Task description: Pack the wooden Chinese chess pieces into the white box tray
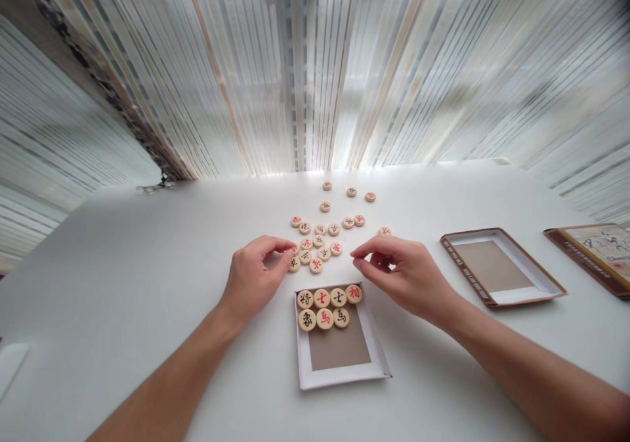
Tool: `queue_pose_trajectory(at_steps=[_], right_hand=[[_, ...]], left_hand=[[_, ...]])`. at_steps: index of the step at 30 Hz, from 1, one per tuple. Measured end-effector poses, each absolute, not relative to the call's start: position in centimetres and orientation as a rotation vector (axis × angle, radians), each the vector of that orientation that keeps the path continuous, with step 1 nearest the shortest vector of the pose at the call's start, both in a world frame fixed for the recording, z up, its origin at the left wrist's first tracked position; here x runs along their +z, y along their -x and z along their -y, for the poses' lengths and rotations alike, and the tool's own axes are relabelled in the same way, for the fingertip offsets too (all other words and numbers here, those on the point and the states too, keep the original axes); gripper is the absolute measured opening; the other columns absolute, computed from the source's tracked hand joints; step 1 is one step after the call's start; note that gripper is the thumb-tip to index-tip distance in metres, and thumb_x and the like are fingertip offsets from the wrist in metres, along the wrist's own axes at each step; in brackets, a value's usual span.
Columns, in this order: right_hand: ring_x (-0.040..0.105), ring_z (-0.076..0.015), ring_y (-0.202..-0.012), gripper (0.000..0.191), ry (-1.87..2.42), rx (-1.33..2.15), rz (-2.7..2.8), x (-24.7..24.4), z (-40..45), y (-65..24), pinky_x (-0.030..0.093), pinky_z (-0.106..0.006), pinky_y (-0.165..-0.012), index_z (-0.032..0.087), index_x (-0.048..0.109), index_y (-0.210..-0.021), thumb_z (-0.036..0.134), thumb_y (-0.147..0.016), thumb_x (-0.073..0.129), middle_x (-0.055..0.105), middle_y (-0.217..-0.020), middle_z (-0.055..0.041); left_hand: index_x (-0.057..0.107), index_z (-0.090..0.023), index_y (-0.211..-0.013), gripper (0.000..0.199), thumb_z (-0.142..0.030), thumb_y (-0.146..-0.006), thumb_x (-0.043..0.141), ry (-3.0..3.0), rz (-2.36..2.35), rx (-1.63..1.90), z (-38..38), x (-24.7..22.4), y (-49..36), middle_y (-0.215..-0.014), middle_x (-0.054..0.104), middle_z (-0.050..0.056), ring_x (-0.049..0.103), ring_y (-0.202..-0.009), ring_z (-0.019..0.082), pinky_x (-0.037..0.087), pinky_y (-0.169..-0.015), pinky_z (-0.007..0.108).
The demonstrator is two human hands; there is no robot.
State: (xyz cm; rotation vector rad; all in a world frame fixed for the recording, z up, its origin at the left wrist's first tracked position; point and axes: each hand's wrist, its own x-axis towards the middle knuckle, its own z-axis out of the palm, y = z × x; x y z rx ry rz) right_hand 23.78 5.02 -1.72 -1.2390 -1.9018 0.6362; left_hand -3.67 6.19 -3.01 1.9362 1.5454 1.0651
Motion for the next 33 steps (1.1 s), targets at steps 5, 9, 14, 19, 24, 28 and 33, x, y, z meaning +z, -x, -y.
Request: queue_pose_trajectory(at_steps=[5, 9, 14, 19, 24, 28, 33], right_hand=[[0.061, -0.0140, -0.058, 0.011, 1.250, 0.614, 1.963, -1.6, -8.5, -22.8, 0.050, -0.029, -0.058, 0.019, 0.081, -0.093, 0.020, -0.093, 0.071, 0.080, -0.083, -0.0036], [0.066, -0.0165, -0.066, 0.015, 1.251, 0.552, 2.040, -1.7, -11.0, -21.4, 0.053, -0.031, -0.067, 0.017, 0.083, -0.101, 0.016, -0.095, 0.070, 0.081, -0.091, -0.0066], [0.072, -0.0218, -0.081, 0.024, 1.243, 0.511, 2.185, -1.6, -12.6, -20.0, 0.056, -0.036, -0.078, 0.013, 0.083, -0.114, 0.011, -0.095, 0.068, 0.081, -0.110, -0.0134], [0.075, -0.0266, -0.097, 0.031, 1.209, 0.521, 2.345, -1.1, -13.3, -19.5, 0.055, -0.037, -0.086, 0.014, 0.084, -0.117, 0.005, -0.094, 0.065, 0.080, -0.115, -0.0152], [0.073, -0.0269, -0.100, 0.030, 1.173, 0.530, 2.433, -1.1, -13.7, -19.3, 0.054, -0.034, -0.085, 0.018, 0.086, -0.107, 0.003, -0.091, 0.066, 0.079, -0.106, -0.0122], [0.072, -0.0264, -0.094, 0.027, 1.167, 0.524, 2.443, -1.0, -13.7, -19.3, 0.052, -0.034, -0.082, 0.016, 0.086, -0.107, 0.005, -0.089, 0.069, 0.076, -0.101, -0.0123], [0.069, -0.0249, -0.086, 0.020, 1.157, 0.523, 2.390, -0.1, -13.3, -19.8, 0.050, -0.035, -0.078, 0.013, 0.086, -0.102, 0.011, -0.085, 0.074, 0.075, -0.098, -0.0126]], left_hand=[[0.083, -0.021, -0.097, 0.014, -0.031, -0.095, 0.073, -1.935, -1.531, 1.063, -6.3, -3.2, 3.7, -0.101, 0.085, 0.006, 0.078, -0.093, 0.024, 0.061, -0.082, 0.036], [0.083, -0.021, -0.098, 0.015, -0.031, -0.096, 0.072, -1.933, -1.530, 1.067, -6.2, -3.1, 3.6, -0.101, 0.084, 0.006, 0.077, -0.092, 0.023, 0.061, -0.077, 0.035], [0.083, -0.021, -0.098, 0.015, -0.029, -0.096, 0.071, -1.945, -1.533, 1.067, -6.1, -2.9, 3.6, -0.100, 0.084, 0.006, 0.077, -0.091, 0.023, 0.060, -0.071, 0.032], [0.083, -0.022, -0.098, 0.014, -0.029, -0.096, 0.071, -1.961, -1.535, 1.072, -6.1, -2.8, 3.5, -0.101, 0.085, 0.005, 0.077, -0.091, 0.023, 0.059, -0.064, 0.030], [0.083, -0.022, -0.098, 0.014, -0.028, -0.096, 0.070, -1.977, -1.526, 1.080, -6.1, -2.7, 3.4, -0.101, 0.085, 0.006, 0.078, -0.093, 0.023, 0.060, -0.069, 0.030], [0.083, -0.021, -0.098, 0.015, -0.027, -0.095, 0.070, -1.988, -1.526, 1.080, -6.0, -2.6, 3.4, -0.100, 0.085, 0.006, 0.078, -0.092, 0.024, 0.058, -0.064, 0.029], [0.083, -0.021, -0.097, 0.015, -0.027, -0.095, 0.069, -1.990, -1.526, 1.091, -5.8, -2.2, 3.2, -0.100, 0.085, 0.007, 0.078, -0.094, 0.024, 0.056, -0.057, 0.027]])
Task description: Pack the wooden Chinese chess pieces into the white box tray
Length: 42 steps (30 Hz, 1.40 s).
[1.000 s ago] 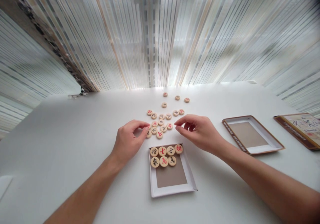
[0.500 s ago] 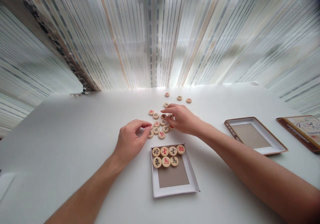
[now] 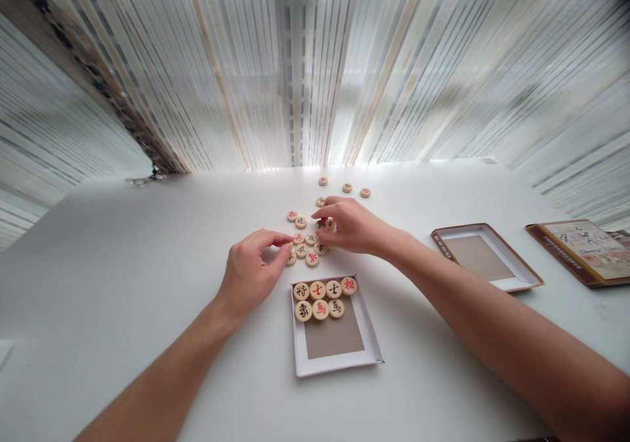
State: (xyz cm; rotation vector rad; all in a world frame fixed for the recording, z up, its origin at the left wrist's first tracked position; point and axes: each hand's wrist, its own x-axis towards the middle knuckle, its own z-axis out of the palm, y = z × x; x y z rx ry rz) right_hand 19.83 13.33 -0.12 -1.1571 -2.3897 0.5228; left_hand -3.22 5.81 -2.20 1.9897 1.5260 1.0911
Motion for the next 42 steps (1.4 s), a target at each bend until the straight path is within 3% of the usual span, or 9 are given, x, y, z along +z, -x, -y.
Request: queue_pose_trajectory(at_steps=[6, 11, 16, 19, 27, 34, 42], right_hand=[[0.063, -0.0205, -0.077, 0.006, 1.171, 0.630, 2.206, 1.1, -11.7, -21.2, 0.046, -0.034, -0.075, 0.018, 0.081, -0.082, 0.022, -0.085, 0.079, 0.073, -0.081, -0.0061], [0.059, -0.0165, -0.065, 0.029, 1.177, 0.975, 1.963, 0.5, -8.6, -21.9, 0.046, -0.031, -0.061, 0.017, 0.079, -0.086, 0.046, -0.084, 0.086, 0.071, -0.073, -0.0031], [0.066, -0.0169, -0.065, 0.053, 1.114, 1.295, 1.659, -0.5, -6.4, -21.2, 0.053, -0.031, -0.058, 0.016, 0.077, -0.088, 0.066, -0.076, 0.089, 0.075, -0.077, -0.0057], [0.070, -0.0175, -0.069, 0.051, 1.080, 1.380, 1.539, -0.4, -6.1, -20.7, 0.058, -0.031, -0.062, 0.016, 0.079, -0.089, 0.063, -0.076, 0.092, 0.077, -0.080, -0.0065], [0.079, -0.0203, -0.086, 0.035, 0.931, 1.680, 1.210, -0.2, -6.4, -19.6, 0.065, -0.038, -0.089, 0.019, 0.085, -0.095, 0.036, -0.070, 0.102, 0.082, -0.092, -0.0047], [0.077, -0.0176, -0.079, 0.033, 0.902, 1.731, 1.210, -0.6, -6.6, -19.0, 0.065, -0.031, -0.076, 0.019, 0.085, -0.092, 0.035, -0.070, 0.103, 0.084, -0.092, -0.0061], [0.074, -0.0154, -0.067, 0.033, 0.990, 1.735, 1.216, 0.0, -6.0, -19.7, 0.064, -0.027, -0.065, 0.018, 0.083, -0.085, 0.035, -0.066, 0.104, 0.081, -0.081, -0.0043]], left_hand=[[0.083, -0.021, -0.097, 0.015, -0.026, -0.094, 0.069, -1.974, -1.505, 1.105, -5.5, -1.7, 2.9, -0.101, 0.085, 0.006, 0.078, -0.097, 0.025, 0.056, -0.053, 0.025], [0.083, -0.021, -0.099, 0.015, -0.026, -0.094, 0.071, -1.944, -1.445, 1.123, -5.0, -1.4, 2.7, -0.101, 0.085, 0.007, 0.078, -0.098, 0.025, 0.058, -0.056, 0.025], [0.084, -0.020, -0.098, 0.014, -0.027, -0.094, 0.073, -1.907, -1.313, 1.127, -4.3, -1.1, 2.0, -0.099, 0.086, 0.006, 0.080, -0.093, 0.024, 0.064, -0.078, 0.032], [0.084, -0.021, -0.098, 0.014, -0.028, -0.094, 0.073, -1.892, -1.237, 1.116, -4.0, -0.9, 1.7, -0.097, 0.086, 0.005, 0.081, -0.089, 0.022, 0.064, -0.084, 0.034], [0.085, -0.021, -0.101, 0.015, -0.031, -0.092, 0.080, -1.719, -1.167, 1.113, -4.0, -0.8, 1.5, -0.101, 0.087, 0.007, 0.081, -0.092, 0.025, 0.066, -0.088, 0.037], [0.085, -0.021, -0.093, 0.012, -0.031, -0.095, 0.078, -1.624, -1.147, 1.121, -3.7, -0.4, 1.3, -0.095, 0.087, 0.006, 0.082, -0.090, 0.025, 0.067, -0.087, 0.036], [0.086, -0.023, -0.098, 0.010, -0.027, -0.095, 0.078, -1.523, -1.112, 1.114, -3.3, -0.6, 1.1, -0.098, 0.087, 0.005, 0.082, -0.089, 0.024, 0.068, -0.085, 0.034]])
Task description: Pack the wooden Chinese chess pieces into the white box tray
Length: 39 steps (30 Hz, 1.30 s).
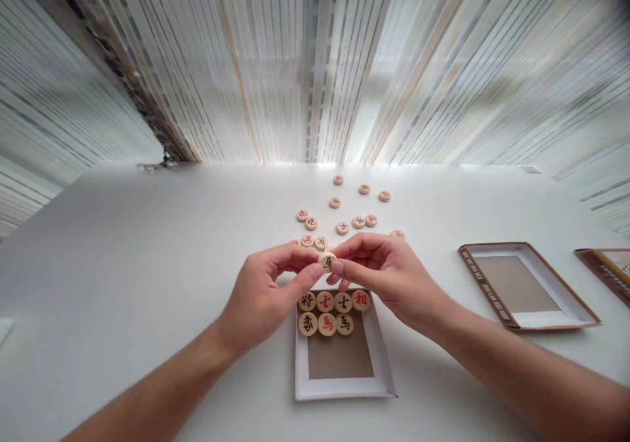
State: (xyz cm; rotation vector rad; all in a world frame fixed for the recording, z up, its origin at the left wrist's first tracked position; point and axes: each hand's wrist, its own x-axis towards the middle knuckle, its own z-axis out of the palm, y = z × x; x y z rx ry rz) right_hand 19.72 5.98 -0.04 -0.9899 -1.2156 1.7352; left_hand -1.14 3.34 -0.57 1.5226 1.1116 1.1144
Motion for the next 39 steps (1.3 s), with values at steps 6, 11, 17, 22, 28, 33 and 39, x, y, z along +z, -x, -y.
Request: queue_pose_trajectory(at_steps=[6, 11, 17, 22, 28, 33, 39], right_hand=[[0.074, -0.0180, -0.070, 0.038, 0.976, 1.723, 1.243, 0.31, -5.83, -19.66, 0.063, -0.028, -0.064, 0.019, 0.082, -0.083, 0.041, -0.063, 0.105, 0.079, -0.076, -0.0039], [0.075, -0.0182, -0.071, 0.035, 0.954, 1.719, 1.254, 0.34, -5.69, -19.71, 0.064, -0.028, -0.066, 0.019, 0.083, -0.084, 0.039, -0.065, 0.104, 0.079, -0.076, -0.0040], [0.073, -0.0174, -0.067, 0.031, 0.970, 1.710, 1.229, 0.25, -5.41, -19.59, 0.062, -0.028, -0.064, 0.019, 0.083, -0.082, 0.037, -0.068, 0.104, 0.078, -0.072, -0.0037], [0.071, -0.0171, -0.068, 0.029, 0.971, 1.705, 1.236, 0.45, -5.13, -19.48, 0.060, -0.028, -0.064, 0.019, 0.082, -0.079, 0.037, -0.069, 0.103, 0.077, -0.071, -0.0031], [0.071, -0.0150, -0.068, 0.025, 0.938, 1.773, 1.195, 0.42, -5.14, -19.60, 0.059, -0.024, -0.065, 0.019, 0.083, -0.081, 0.032, -0.071, 0.102, 0.076, -0.069, -0.0016], [0.075, -0.0124, -0.074, 0.023, 0.936, 1.896, 1.067, 0.29, -5.23, -19.76, 0.061, -0.020, -0.070, 0.021, 0.088, -0.092, 0.032, -0.076, 0.100, 0.081, -0.084, -0.0029], [0.077, -0.0095, -0.078, 0.028, 0.880, 1.982, 0.992, 0.72, -5.32, -19.67, 0.063, -0.017, -0.078, 0.024, 0.089, -0.107, 0.031, -0.082, 0.098, 0.084, -0.089, -0.0035]], left_hand=[[0.086, -0.021, -0.094, 0.015, -0.033, -0.093, 0.079, -1.461, -1.146, 1.107, -3.41, -0.48, 1.05, -0.095, 0.087, 0.007, 0.083, -0.087, 0.026, 0.070, -0.084, 0.037], [0.085, -0.020, -0.090, 0.014, -0.033, -0.091, 0.080, -1.449, -1.160, 1.115, -3.33, -0.29, 0.92, -0.088, 0.086, 0.006, 0.083, -0.085, 0.026, 0.070, -0.083, 0.037], [0.086, -0.022, -0.093, 0.010, -0.028, -0.092, 0.079, -1.524, -1.176, 1.123, -2.90, -0.20, 0.76, -0.090, 0.087, 0.005, 0.083, -0.082, 0.025, 0.070, -0.080, 0.035], [0.087, -0.021, -0.098, 0.012, -0.029, -0.096, 0.078, -1.637, -1.180, 1.127, -2.54, -0.15, 0.65, -0.091, 0.087, 0.005, 0.082, -0.081, 0.022, 0.069, -0.079, 0.032], [0.088, -0.022, -0.100, 0.012, -0.027, -0.097, 0.078, -1.498, -1.104, 1.112, -2.59, -0.06, 0.64, -0.091, 0.088, 0.005, 0.083, -0.083, 0.023, 0.069, -0.080, 0.032], [0.086, -0.018, -0.104, 0.012, -0.023, -0.095, 0.080, -1.322, -1.038, 1.127, -2.60, 0.20, 0.54, -0.096, 0.088, 0.007, 0.084, -0.086, 0.021, 0.068, -0.083, 0.028], [0.085, -0.019, -0.107, 0.015, -0.016, -0.093, 0.083, -1.232, -0.973, 1.199, -2.52, 0.23, 0.43, -0.094, 0.087, 0.004, 0.081, -0.083, 0.015, 0.067, -0.080, 0.020]])
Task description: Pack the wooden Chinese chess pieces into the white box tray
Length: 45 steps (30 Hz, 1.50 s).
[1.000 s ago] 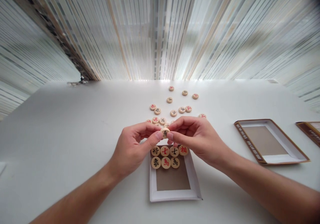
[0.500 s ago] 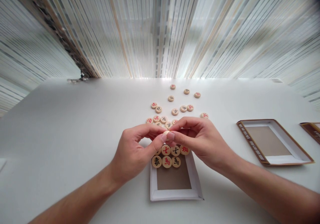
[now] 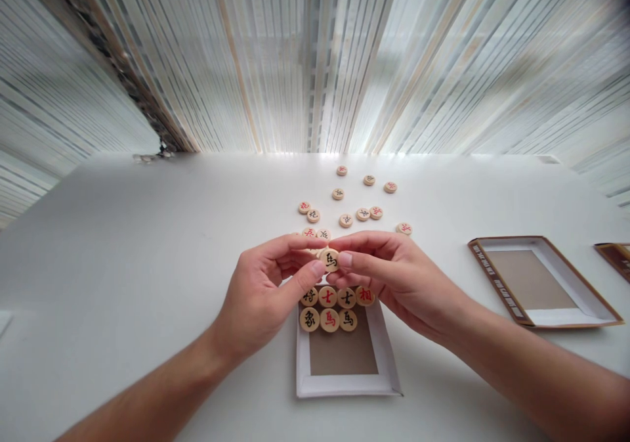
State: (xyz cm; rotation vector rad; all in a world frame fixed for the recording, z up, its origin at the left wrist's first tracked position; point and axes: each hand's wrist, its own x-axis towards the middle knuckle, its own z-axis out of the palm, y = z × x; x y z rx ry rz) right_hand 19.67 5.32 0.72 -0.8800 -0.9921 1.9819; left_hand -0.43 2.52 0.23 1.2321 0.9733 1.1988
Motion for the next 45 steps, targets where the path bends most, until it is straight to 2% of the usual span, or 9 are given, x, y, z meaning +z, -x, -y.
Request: queue_pose_trajectory(at_steps=[3, 7, 10, 15, 21, 26, 34, 38, 45], right_hand=[[0.078, -0.0097, -0.078, 0.028, 0.872, 2.000, 0.967, 0.8, -5.3, -19.7, 0.063, -0.017, -0.080, 0.024, 0.089, -0.108, 0.030, -0.081, 0.098, 0.085, -0.092, -0.0043], [0.078, -0.0094, -0.074, 0.030, 0.880, 1.992, 0.959, 0.8, -5.4, -19.7, 0.064, -0.016, -0.075, 0.024, 0.089, -0.109, 0.031, -0.081, 0.098, 0.084, -0.086, -0.0036], [0.077, -0.0093, -0.074, 0.032, 0.904, 1.977, 0.983, 0.7, -5.4, -19.7, 0.063, -0.015, -0.072, 0.024, 0.089, -0.110, 0.030, -0.080, 0.098, 0.084, -0.086, -0.0037], [0.077, -0.0114, -0.076, 0.035, 0.909, 1.929, 1.049, 0.5, -5.3, -19.7, 0.064, -0.019, -0.072, 0.025, 0.089, -0.110, 0.027, -0.077, 0.100, 0.085, -0.091, -0.0044], [0.075, -0.0128, -0.069, 0.032, 0.972, 1.864, 1.092, 0.4, -5.2, -19.6, 0.062, -0.018, -0.064, 0.019, 0.087, -0.089, 0.020, -0.063, 0.106, 0.084, -0.083, -0.0047], [0.069, -0.0098, -0.058, 0.029, 1.015, 1.868, 1.081, 0.6, -5.1, -19.6, 0.054, -0.015, -0.054, 0.017, 0.080, -0.075, 0.020, -0.062, 0.105, 0.079, -0.068, -0.0007], [0.066, -0.0090, -0.059, 0.023, 0.940, 1.922, 1.073, 0.8, -5.3, -19.7, 0.053, -0.016, -0.057, 0.016, 0.081, -0.080, 0.033, -0.079, 0.097, 0.073, -0.063, 0.0002], [0.066, -0.0091, -0.059, 0.026, 0.915, 1.949, 1.056, 1.0, -5.2, -19.7, 0.054, -0.017, -0.058, 0.017, 0.083, -0.089, 0.027, -0.074, 0.100, 0.074, -0.067, 0.0009], [0.068, -0.0106, -0.059, 0.036, 0.927, 2.002, 1.021, 0.6, -5.1, -19.6, 0.054, -0.019, -0.055, 0.017, 0.077, -0.084, 0.020, -0.062, 0.106, 0.075, -0.071, 0.0007]], left_hand=[[0.087, -0.021, -0.107, 0.017, -0.014, -0.092, 0.084, -1.198, -0.926, 1.207, -2.6, 0.1, 0.3, -0.092, 0.086, 0.002, 0.081, -0.083, 0.013, 0.067, -0.079, 0.017], [0.088, -0.025, -0.106, 0.024, -0.009, -0.088, 0.086, -1.170, -0.895, 1.204, -2.6, 0.1, 0.3, -0.087, 0.085, -0.002, 0.080, -0.079, 0.009, 0.066, -0.078, 0.013], [0.089, -0.026, -0.104, 0.025, -0.010, -0.085, 0.090, -1.161, -0.899, 1.203, -2.6, 0.2, 0.3, -0.089, 0.086, -0.002, 0.081, -0.081, 0.011, 0.067, -0.079, 0.014], [0.088, -0.025, -0.114, 0.028, -0.013, -0.090, 0.087, -1.233, -0.923, 1.196, -2.4, 0.0, 0.4, -0.092, 0.087, 0.001, 0.082, -0.083, 0.014, 0.068, -0.079, 0.018], [0.086, -0.025, -0.120, 0.032, -0.009, -0.093, 0.081, -1.560, -1.008, 1.208, -2.2, -0.5, 0.5, -0.106, 0.088, 0.005, 0.081, -0.090, 0.016, 0.067, -0.085, 0.024], [0.085, -0.026, -0.121, 0.038, -0.004, -0.090, 0.081, -1.793, -0.983, 1.246, -2.1, -0.5, 0.5, -0.103, 0.087, 0.003, 0.078, -0.086, 0.014, 0.064, -0.084, 0.024], [0.086, -0.028, -0.117, 0.033, -0.009, -0.091, 0.083, -1.633, -1.013, 1.258, -2.2, -0.8, 0.6, -0.104, 0.087, 0.001, 0.079, -0.089, 0.014, 0.065, -0.084, 0.022], [0.087, -0.027, -0.115, 0.029, -0.011, -0.092, 0.083, -1.562, -1.032, 1.265, -2.1, -0.4, 0.6, -0.107, 0.087, 0.002, 0.081, -0.090, 0.015, 0.067, -0.085, 0.023], [0.087, -0.030, -0.116, 0.034, -0.007, -0.091, 0.082, -1.631, -1.003, 1.257, -2.0, -0.2, 0.5, -0.107, 0.088, 0.001, 0.081, -0.091, 0.014, 0.066, -0.084, 0.020]])
